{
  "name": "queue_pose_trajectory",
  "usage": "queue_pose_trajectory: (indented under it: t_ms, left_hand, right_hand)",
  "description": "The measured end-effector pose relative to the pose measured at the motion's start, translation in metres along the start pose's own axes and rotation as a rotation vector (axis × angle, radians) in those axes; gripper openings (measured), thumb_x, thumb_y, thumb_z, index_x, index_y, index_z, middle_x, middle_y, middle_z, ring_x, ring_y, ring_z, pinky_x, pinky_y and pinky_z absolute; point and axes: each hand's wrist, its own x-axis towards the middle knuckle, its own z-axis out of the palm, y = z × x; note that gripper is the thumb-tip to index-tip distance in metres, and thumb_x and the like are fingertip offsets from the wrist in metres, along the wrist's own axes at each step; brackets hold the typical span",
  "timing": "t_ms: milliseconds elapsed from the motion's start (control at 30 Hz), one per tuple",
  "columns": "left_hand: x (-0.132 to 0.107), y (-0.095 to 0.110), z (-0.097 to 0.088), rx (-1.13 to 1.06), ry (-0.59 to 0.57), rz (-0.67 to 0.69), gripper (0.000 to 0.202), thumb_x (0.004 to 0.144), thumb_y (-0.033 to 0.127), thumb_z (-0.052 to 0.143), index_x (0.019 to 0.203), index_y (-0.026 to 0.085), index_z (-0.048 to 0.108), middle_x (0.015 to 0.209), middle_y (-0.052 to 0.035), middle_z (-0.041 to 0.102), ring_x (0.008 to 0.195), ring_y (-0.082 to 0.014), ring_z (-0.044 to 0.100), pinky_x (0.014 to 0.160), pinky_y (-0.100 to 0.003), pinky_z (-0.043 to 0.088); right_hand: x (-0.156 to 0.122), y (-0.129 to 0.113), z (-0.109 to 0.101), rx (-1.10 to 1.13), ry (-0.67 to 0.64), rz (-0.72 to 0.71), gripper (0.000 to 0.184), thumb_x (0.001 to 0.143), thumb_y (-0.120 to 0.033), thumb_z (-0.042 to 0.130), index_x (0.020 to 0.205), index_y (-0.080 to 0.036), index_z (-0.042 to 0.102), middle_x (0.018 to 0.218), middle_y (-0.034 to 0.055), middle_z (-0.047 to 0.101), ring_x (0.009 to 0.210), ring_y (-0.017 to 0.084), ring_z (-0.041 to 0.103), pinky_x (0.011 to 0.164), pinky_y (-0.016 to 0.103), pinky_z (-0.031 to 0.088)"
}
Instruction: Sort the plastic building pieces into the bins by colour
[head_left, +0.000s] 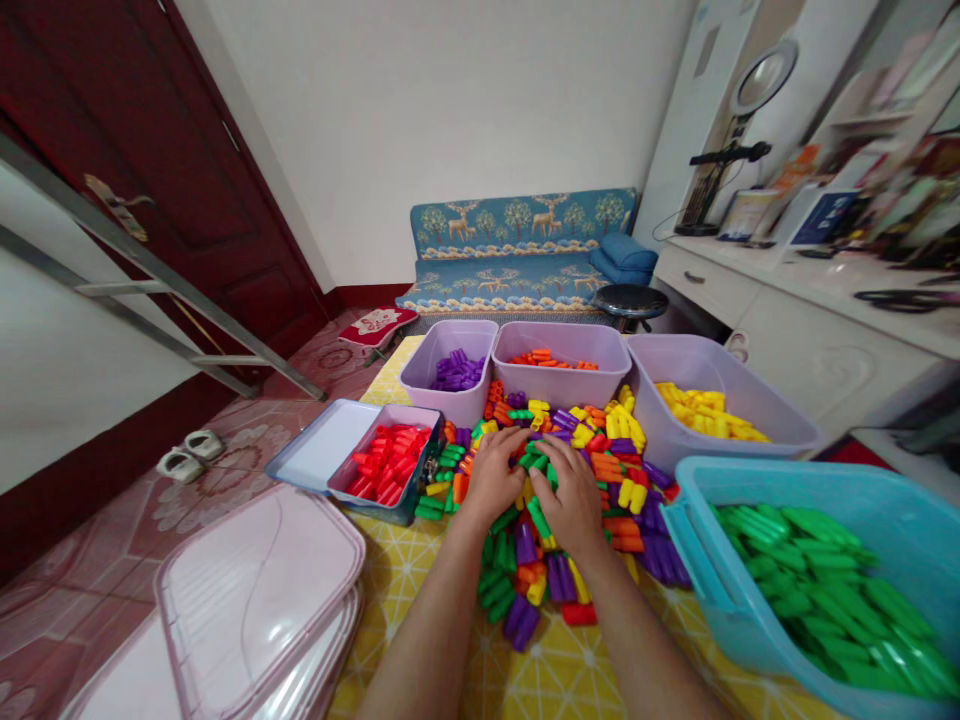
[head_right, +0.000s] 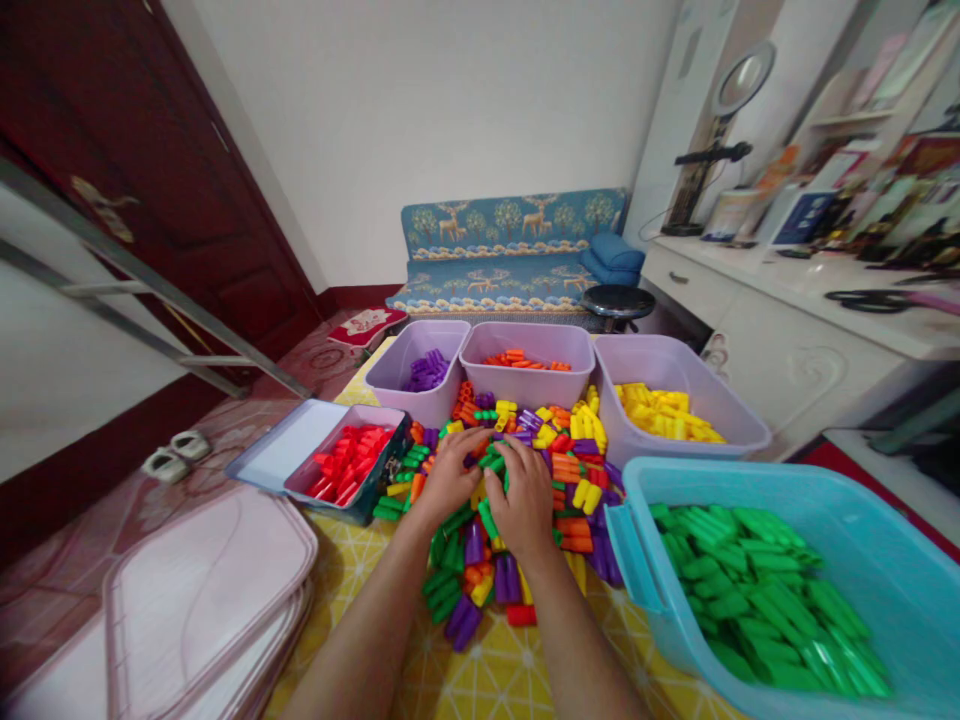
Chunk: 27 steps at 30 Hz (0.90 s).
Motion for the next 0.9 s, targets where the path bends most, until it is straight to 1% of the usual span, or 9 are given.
queue_pose_trajectory:
  t_ms: [33,100,233,367,500,633,733,833,900]
  left_hand:
    - [0.000,0.001,0.001,0.059,-0.023,0.003,0.064,0.064,-0.002,0.051,0.120,0.026,0.063,0.127,-0.0040,0.060,0.119,-0.0231,0.050,0.106,-0.042,0.037]
    - [0.000,0.002,0.002,0.121,-0.020,-0.009,0.058,0.066,-0.002,0.050,0.113,0.025,0.067,0.121,-0.0047,0.062,0.114,-0.0235,0.052,0.103,-0.042,0.040]
    - [-0.004,0.002,0.006,0.042,0.075,-0.023,0.047,0.069,-0.002,0.051,0.105,0.021,0.070,0.109,-0.0076,0.066,0.105,-0.0219,0.057,0.096,-0.039,0.045]
    - [-0.010,-0.001,0.007,-0.240,0.235,-0.065,0.033,0.074,0.004,0.056,0.099,0.019,0.070,0.108,-0.0080,0.068,0.106,-0.0210,0.060,0.097,-0.037,0.045]
    - [-0.013,-0.008,0.002,-0.610,0.307,-0.211,0.021,0.081,0.020,0.059,0.099,0.016,0.068,0.104,-0.0088,0.071,0.098,-0.0203,0.065,0.090,-0.035,0.049]
    - [-0.012,-0.010,-0.002,-0.850,0.396,-0.325,0.021,0.076,0.027,0.066,0.092,0.014,0.067,0.097,-0.0089,0.073,0.092,-0.0195,0.067,0.085,-0.032,0.051]
    - [-0.013,-0.006,-0.004,-0.917,0.382,-0.330,0.023,0.071,0.028,0.072,0.089,0.014,0.067,0.093,-0.0084,0.073,0.087,-0.0187,0.068,0.081,-0.030,0.052]
    - [-0.014,0.000,-0.004,-0.900,0.279,-0.286,0.021,0.069,0.026,0.074,0.086,0.014,0.069,0.090,-0.0080,0.074,0.082,-0.0173,0.068,0.078,-0.029,0.052]
    - [-0.016,0.002,-0.003,-0.867,0.211,-0.260,0.020,0.071,0.025,0.073,0.087,0.014,0.070,0.090,-0.0079,0.073,0.081,-0.0169,0.068,0.077,-0.028,0.053]
  right_hand:
    - [0.000,0.000,0.000,0.002,-0.005,-0.004,0.035,0.086,-0.027,0.051,0.118,-0.017,0.059,0.128,0.0116,0.057,0.117,0.027,0.051,0.101,0.046,0.040]
    - [0.000,-0.001,-0.001,0.005,-0.011,-0.005,0.034,0.085,-0.026,0.052,0.117,-0.018,0.060,0.127,0.0107,0.058,0.116,0.027,0.052,0.100,0.046,0.040]
    - [0.001,-0.002,-0.002,0.023,-0.017,-0.006,0.032,0.085,-0.027,0.053,0.114,-0.019,0.062,0.124,0.0102,0.060,0.115,0.027,0.053,0.100,0.046,0.041]
    - [0.000,-0.002,-0.004,0.100,-0.002,-0.009,0.035,0.088,-0.033,0.052,0.119,-0.020,0.059,0.123,0.0098,0.061,0.115,0.026,0.053,0.100,0.046,0.040]
    - [-0.001,-0.002,-0.005,0.203,0.019,0.042,0.041,0.090,-0.036,0.050,0.128,-0.021,0.052,0.125,0.0092,0.061,0.116,0.024,0.054,0.100,0.045,0.040]
    - [-0.002,-0.002,-0.006,0.234,-0.006,0.048,0.040,0.091,-0.036,0.049,0.129,-0.024,0.052,0.123,0.0072,0.063,0.115,0.024,0.055,0.100,0.045,0.039]
    - [-0.001,-0.003,-0.005,0.212,-0.029,0.011,0.042,0.089,-0.038,0.052,0.129,-0.025,0.053,0.120,0.0066,0.065,0.113,0.025,0.056,0.100,0.047,0.039]
    - [0.000,-0.002,-0.004,0.196,-0.023,0.005,0.041,0.087,-0.039,0.056,0.125,-0.025,0.057,0.117,0.0069,0.066,0.110,0.026,0.057,0.101,0.049,0.038]
    - [0.001,0.000,-0.003,0.205,0.007,0.026,0.035,0.086,-0.037,0.058,0.118,-0.024,0.061,0.113,0.0074,0.067,0.107,0.025,0.058,0.100,0.049,0.039]
